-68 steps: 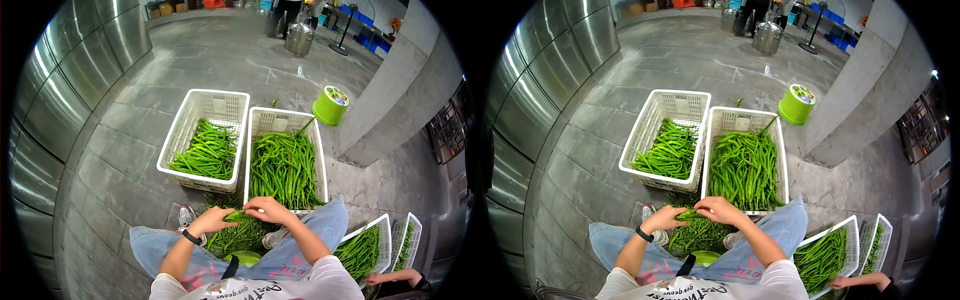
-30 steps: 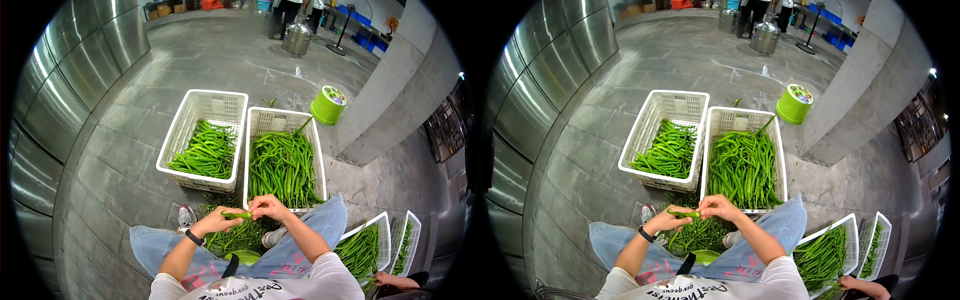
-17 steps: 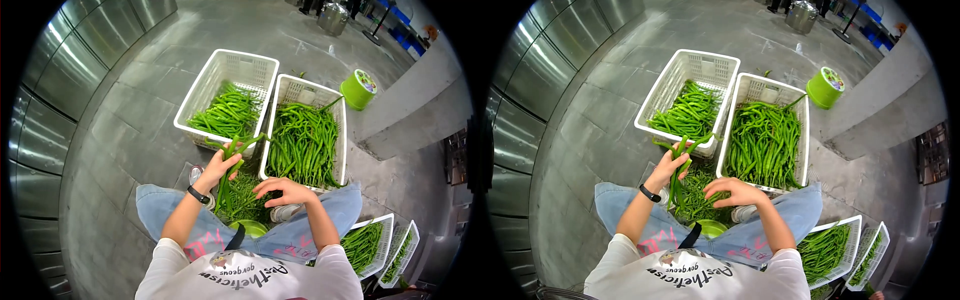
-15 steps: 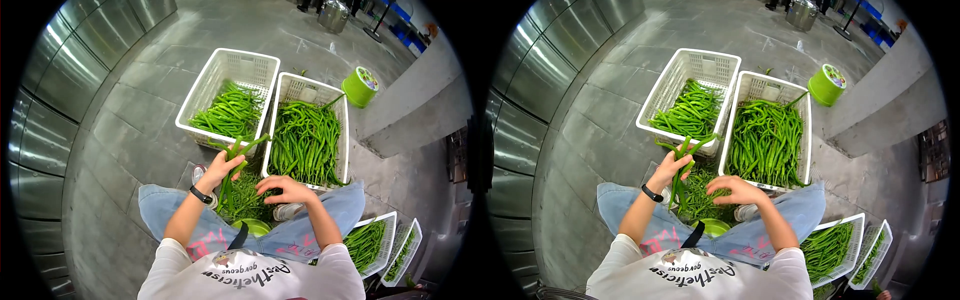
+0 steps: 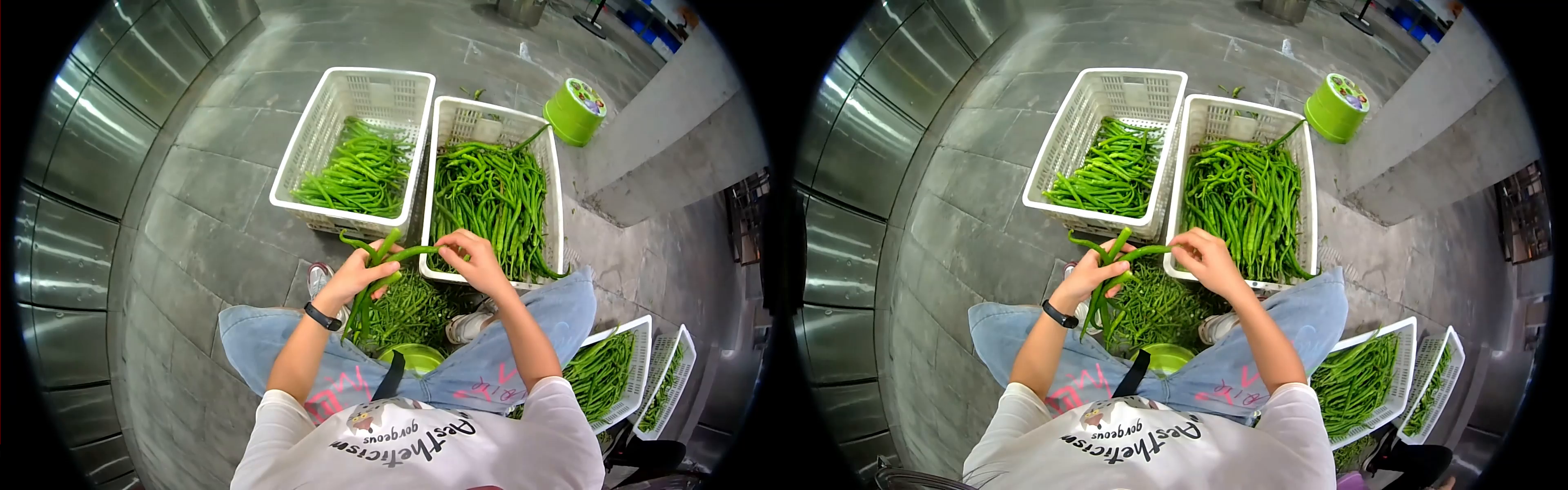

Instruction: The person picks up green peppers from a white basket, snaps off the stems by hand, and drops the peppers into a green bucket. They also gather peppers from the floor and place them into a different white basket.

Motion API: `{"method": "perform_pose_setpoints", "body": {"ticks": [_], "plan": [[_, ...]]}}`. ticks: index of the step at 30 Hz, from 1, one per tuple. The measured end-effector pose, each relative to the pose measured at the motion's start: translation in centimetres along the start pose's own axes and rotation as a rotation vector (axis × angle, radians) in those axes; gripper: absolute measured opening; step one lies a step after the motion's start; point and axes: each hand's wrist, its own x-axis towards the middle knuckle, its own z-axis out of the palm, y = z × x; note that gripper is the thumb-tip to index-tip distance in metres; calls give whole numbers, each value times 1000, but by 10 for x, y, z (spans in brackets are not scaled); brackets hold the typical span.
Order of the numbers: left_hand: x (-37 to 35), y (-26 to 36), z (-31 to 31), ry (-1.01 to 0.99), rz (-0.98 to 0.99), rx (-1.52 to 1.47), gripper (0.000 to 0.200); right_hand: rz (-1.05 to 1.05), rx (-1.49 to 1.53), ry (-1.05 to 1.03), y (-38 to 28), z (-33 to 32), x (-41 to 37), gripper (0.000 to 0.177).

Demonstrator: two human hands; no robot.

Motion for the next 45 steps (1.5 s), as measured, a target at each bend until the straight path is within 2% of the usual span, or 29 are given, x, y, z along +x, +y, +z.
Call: {"method": "perform_pose_setpoints", "body": {"ticks": [2, 5, 9, 12, 13, 15, 16, 17, 19, 22, 25, 27, 29, 31, 33, 35, 36, 37, 39, 40, 43, 44, 45], "plan": [[0, 2, -3, -4, -3, 20, 34, -127, -235, -67, 2, -5, 0, 16], [-1, 6, -5, 3, -28, 80, 34, -273, -380, -112, -1, -8, -1, 14], [-2, 8, -5, -3, -28, 44, 32, -362, -295, -37, -1, -1, -1, 11], [-3, 11, -3, -19, 4, -56, 31, -74, 91, 25, -6, 8, -7, 9], [-4, 10, -3, -22, 22, -84, 31, -26, 440, 58, 4, 21, -6, 8], [-6, 9, 0, -23, 52, -124, 32, 291, 1037, 31, 11, 31, -10, 8], [-5, 8, 0, -21, 53, -125, 32, 371, 1298, 93, 7, 38, -10, 7], [-4, 7, 0, -20, 51, -126, 33, 443, 1414, 157, 6, 43, -10, 6], [-5, 8, 7, 8, 42, -137, 29, 477, 1684, 119, 13, 51, -10, 5], [-4, 4, 10, 3, 25, -114, 31, 499, 1756, 102, 10, 49, -11, 7], [-4, 3, 16, -31, 7, -96, 32, 448, 1771, 160, 5, 45, -9, 9], [-5, 2, 17, -38, 8, -89, 32, 373, 1668, 227, 0, 39, -6, 11], [-5, -2, 15, -36, 29, -111, 32, 311, 1737, 195, 8, 21, -1, 11], [-3, -9, 12, 65, 99, -182, 33, 223, 1692, 205, 14, 9, 2, 11], [1, -11, 6, 202, 128, -254, 33, 271, 1353, 159, 13, 3, -2, 8], [6, -9, 3, 336, 128, -299, 31, 331, 736, -113, 5, 5, -6, 14], [8, -11, -1, 374, 131, -292, 30, 291, 549, -339, 9, 8, -4, 20], [10, -12, -4, 413, 132, -284, 29, 225, 513, -445, 9, 22, -6, 36], [11, -15, -5, 413, 140, -289, 29, 235, 171, -505, 5, 37, -13, 59], [12, -18, -2, 415, 144, -299, 29, 252, 117, -502, 11, 45, -14, 77], [14, -28, 10, 389, 167, -328, 33, 246, 387, -414, 24, 76, -17, 74], [18, -40, 13, 425, 178, -322, 38, 166, 522, -419, 22, 86, -17, 67], [21, -50, 17, 461, 189, -315, 44, 212, 591, -380, 22, 97, -17, 63]]}}
